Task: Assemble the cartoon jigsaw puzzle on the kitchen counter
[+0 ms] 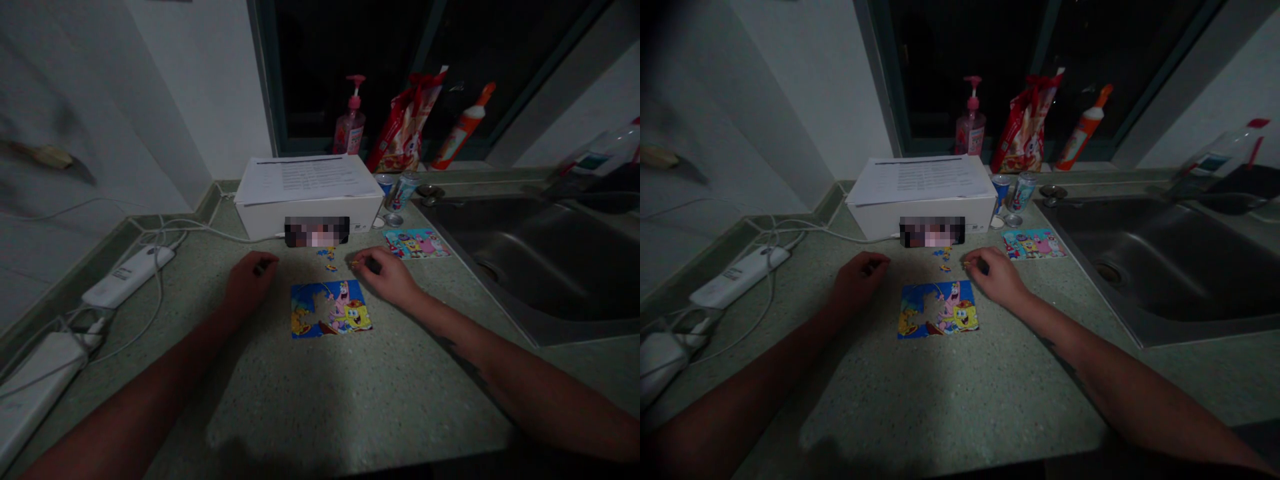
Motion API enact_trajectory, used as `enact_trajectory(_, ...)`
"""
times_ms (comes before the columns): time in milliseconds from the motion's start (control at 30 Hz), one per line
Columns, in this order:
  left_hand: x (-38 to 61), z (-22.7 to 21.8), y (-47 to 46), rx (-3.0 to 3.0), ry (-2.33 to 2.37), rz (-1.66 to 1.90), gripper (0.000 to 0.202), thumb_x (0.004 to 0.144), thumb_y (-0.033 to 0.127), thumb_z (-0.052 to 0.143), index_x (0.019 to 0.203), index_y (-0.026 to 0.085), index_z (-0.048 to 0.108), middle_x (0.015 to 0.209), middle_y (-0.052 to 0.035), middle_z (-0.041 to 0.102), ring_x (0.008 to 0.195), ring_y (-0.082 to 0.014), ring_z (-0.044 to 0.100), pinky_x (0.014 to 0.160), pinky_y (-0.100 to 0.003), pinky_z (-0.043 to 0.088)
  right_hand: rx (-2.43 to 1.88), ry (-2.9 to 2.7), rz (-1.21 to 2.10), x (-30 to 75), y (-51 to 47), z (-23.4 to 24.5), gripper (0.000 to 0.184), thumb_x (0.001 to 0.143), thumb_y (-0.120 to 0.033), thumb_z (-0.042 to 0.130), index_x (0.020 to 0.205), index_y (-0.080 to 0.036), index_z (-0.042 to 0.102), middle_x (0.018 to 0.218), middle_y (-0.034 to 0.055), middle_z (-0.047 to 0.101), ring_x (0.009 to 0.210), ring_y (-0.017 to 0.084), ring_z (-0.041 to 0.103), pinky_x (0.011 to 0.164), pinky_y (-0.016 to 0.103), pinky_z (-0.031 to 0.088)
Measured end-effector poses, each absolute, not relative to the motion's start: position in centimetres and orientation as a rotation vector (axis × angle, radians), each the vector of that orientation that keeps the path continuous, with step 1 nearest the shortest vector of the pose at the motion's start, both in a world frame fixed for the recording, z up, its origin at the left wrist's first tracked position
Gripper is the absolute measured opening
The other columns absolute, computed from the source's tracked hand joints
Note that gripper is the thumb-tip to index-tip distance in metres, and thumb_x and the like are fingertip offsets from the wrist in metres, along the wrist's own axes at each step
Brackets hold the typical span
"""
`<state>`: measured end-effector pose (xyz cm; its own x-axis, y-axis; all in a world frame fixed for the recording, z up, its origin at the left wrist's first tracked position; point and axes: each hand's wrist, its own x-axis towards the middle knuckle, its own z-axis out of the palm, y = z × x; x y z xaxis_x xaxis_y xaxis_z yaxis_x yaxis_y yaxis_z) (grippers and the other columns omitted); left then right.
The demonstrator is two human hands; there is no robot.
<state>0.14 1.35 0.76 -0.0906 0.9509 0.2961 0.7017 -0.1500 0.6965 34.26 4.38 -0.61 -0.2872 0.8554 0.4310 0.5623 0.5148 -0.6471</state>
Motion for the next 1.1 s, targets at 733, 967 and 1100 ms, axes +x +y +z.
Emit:
enact_trajectory(733, 7.1, 1.7, -5.3, 2.612, 0.984, 1.267, 0.014, 0.103, 0.016, 0.069, 0.114, 0.024, 0.066, 0.104, -0.0024, 0.082, 0.095, -0.0211, 0.078, 0.086, -0.039, 0.058, -1.033, -1.76, 1.238, 29.1, -3.0, 1.3, 0.011, 0.089, -0.026, 0.069, 0.1, -0.023, 0.07, 0.087, 0.0017, 0.076, 0.08, 0.019, 0.072, 0.072, 0.033, 0.057)
enact_trajectory(967, 7.0, 1.7, -5.3, 2.629, 0.96, 1.238, 0.016, 0.103, 0.015, 0.069, 0.117, 0.023, 0.066, 0.105, -0.0028, 0.081, 0.096, -0.0214, 0.076, 0.086, -0.039, 0.057, -1.036, -1.753, 1.289, 29.1, -2.9, 1.2, 0.007, 0.092, -0.026, 0.07, 0.098, -0.023, 0.069, 0.086, 0.0006, 0.076, 0.079, 0.018, 0.072, 0.073, 0.032, 0.057)
enact_trajectory(1100, 7.0, 1.6, -5.5, 2.628, 1.011, 1.189, 0.015, 0.105, 0.015, 0.066, 0.118, 0.023, 0.066, 0.106, -0.0039, 0.081, 0.098, -0.0222, 0.076, 0.089, -0.04, 0.057, -1.022, -1.754, 1.259, 29.3, -2.8, 1.0, 0.008, 0.092, -0.025, 0.07, 0.1, -0.023, 0.07, 0.085, 0.0002, 0.076, 0.078, 0.018, 0.072, 0.071, 0.032, 0.058)
